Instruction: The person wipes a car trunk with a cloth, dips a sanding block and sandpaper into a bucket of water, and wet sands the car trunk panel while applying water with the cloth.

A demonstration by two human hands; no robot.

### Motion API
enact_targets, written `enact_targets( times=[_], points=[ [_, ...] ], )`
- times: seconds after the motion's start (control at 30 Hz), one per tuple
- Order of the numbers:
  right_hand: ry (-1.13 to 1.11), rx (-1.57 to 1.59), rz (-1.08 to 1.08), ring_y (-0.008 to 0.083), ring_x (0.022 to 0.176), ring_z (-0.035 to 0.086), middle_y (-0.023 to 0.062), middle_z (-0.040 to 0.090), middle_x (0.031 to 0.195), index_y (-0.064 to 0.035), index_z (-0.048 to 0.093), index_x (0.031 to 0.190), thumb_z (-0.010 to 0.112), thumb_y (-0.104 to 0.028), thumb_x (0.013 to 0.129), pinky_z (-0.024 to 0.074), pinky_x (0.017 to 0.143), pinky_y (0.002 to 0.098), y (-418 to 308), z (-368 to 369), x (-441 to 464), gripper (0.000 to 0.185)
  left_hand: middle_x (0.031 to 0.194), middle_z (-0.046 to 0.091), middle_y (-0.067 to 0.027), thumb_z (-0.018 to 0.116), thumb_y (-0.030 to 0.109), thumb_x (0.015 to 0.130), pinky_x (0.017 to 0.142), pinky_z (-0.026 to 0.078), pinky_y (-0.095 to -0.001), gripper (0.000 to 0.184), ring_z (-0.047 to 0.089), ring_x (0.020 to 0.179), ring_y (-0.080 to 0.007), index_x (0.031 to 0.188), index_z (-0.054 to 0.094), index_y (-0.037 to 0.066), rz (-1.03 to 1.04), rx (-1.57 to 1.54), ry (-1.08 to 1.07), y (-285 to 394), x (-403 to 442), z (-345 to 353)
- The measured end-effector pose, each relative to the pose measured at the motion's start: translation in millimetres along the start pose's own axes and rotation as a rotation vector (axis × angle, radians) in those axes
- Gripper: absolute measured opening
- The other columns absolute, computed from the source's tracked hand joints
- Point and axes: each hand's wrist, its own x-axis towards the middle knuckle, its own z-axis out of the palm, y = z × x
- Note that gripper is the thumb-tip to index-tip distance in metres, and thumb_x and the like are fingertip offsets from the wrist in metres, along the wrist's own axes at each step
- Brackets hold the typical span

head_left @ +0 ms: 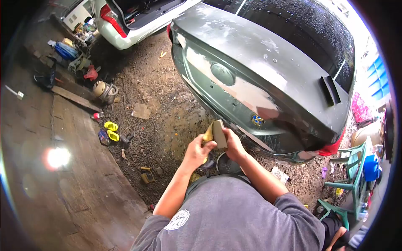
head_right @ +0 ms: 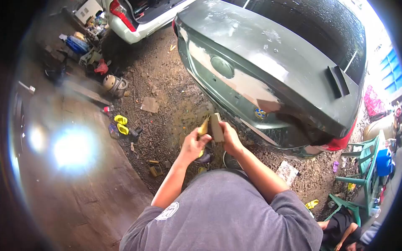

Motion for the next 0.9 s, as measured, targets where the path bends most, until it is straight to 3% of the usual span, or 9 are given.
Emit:
enact_targets(
  times=[0.03, 0.1, 0.13, 0.2, 0.3, 0.5, 0.7, 0.83, 0.9],
  points=[
    [-0.024, 0.147, 0.068, 0.0238, 0.097, 0.071, 0.0116, 0.073, 0.112, -0.005, 0.071, 0.119, 0.043, -0.036, 0.108, 0.0583, 0.089, 0.0425, -2, 0, 2, 0.043, 0.125, 0.068, -0.0228, 0.07, 0.065, 0.094, 0.097, 0.054, -0.0416, 0.078, 0.067, 0.12, -0.0335, 0.137, 0.065, 0.0, 0.169, 0.237, -0.027, -1, 6, 4],
    [-0.074, 0.436, 0.212, 0.0276, 0.093, 0.073, 0.0128, 0.074, 0.11, -0.007, 0.071, 0.116, 0.042, -0.037, 0.108, 0.0603, 0.087, 0.0454, -8, -1, 9, 0.042, 0.136, 0.063, -0.0229, 0.069, 0.068, 0.092, 0.102, 0.053, -0.044, 0.082, 0.063, 0.125, -0.039, 0.138, 0.064, 0.0, 0.201, 0.432, -0.028, 1, -1, 14],
    [-0.058, 0.55, 0.24, 0.0316, 0.09, 0.074, 0.014, 0.075, 0.109, -0.0081, 0.07, 0.111, 0.039, -0.037, 0.108, 0.0617, 0.087, 0.0492, -7, -4, 13, 0.043, 0.138, 0.061, -0.018, 0.079, 0.057, 0.09, 0.085, 0.055, -0.0348, 0.073, 0.069, 0.097, -0.0244, 0.134, 0.067, 0.0, 0.344, 0.545, 0.055, -3, 0, 18],
    [-0.277, 0.623, 0.179, 0.0328, 0.103, 0.074, 0.0148, 0.075, 0.118, -0.0064, 0.069, 0.124, 0.039, -0.044, 0.109, 0.0595, 0.096, 0.0509, -4, -17, 11, 0.05, 0.136, 0.061, -0.0199, 0.078, 0.055, 0.091, 0.096, 0.054, -0.041, 0.067, 0.066, 0.113, -0.0342, 0.13, 0.066, 0.002, 0.235, 0.361, 0.052, -2, -7, 18],
    [-0.388, 0.711, 0.152, 0.0333, 0.114, 0.072, 0.0163, 0.073, 0.128, -0.0043, 0.066, 0.134, 0.041, -0.049, 0.109, 0.0561, 0.105, 0.0518, -18, -16, -3, 0.057, 0.123, 0.063, -0.009, 0.082, 0.028, 0.094, 0.06, 0.046, -0.0238, 0.043, 0.051, 0.064, -0.0057, 0.126, 0.064, 0.004, 0.221, 0.096, 0.139, -4, -14, 18],
    [-0.274, 0.665, 0.143, 0.0342, 0.121, 0.07, 0.0164, 0.07, 0.135, -0.0041, 0.064, 0.14, 0.039, -0.052, 0.11, 0.0524, 0.111, 0.0536, -46, -11, -22, 0.061, 0.113, 0.067, -0.004, 0.074, 0.009, 0.096, 0.062, 0.046, -0.0227, 0.027, 0.05, 0.066, -0.0033, 0.122, 0.065, 0.006, 0.096, 0.087, 0.329, -7, -18, -34],
    [-0.24, 0.632, 0.132, 0.0341, 0.12, 0.07, 0.0161, 0.07, 0.135, -0.0047, 0.064, 0.139, 0.04, -0.052, 0.11, 0.0534, 0.109, 0.0522, -49, -22, -30, 0.061, 0.107, 0.069, -0.0024, 0.074, 0.008, 0.096, 0.066, 0.049, -0.0226, 0.024, 0.052, 0.069, -0.0033, 0.12, 0.07, 0.005, 0.027, 0.036, 0.297, -14, -18, -40],
    [-0.222, 0.434, 0.085, 0.0307, 0.122, 0.068, 0.0148, 0.069, 0.135, -0.0053, 0.062, 0.14, 0.047, -0.048, 0.108, 0.0525, 0.11, 0.0495, -29, -26, -20, 0.056, 0.114, 0.07, -0.0044, 0.077, 0.028, 0.1, 0.073, 0.053, -0.0248, 0.042, 0.062, 0.085, -0.0068, 0.135, 0.068, 0.006, 0.198, 0.243, 0.124, 5, -14, -5],
    [-0.396, 0.19, -0.184, 0.0252, 0.127, 0.063, 0.0142, 0.065, 0.138, -0.0037, 0.055, 0.146, 0.061, -0.037, 0.104, 0.0493, 0.112, 0.0438, -31, -11, -32, 0.054, 0.124, 0.071, -0.0136, 0.077, 0.043, 0.098, 0.094, 0.052, -0.0322, 0.065, 0.066, 0.105, -0.0195, 0.142, 0.061, -0.002, 0.052, 0.044, 0.047, 19, -9, 4]
  ],
)
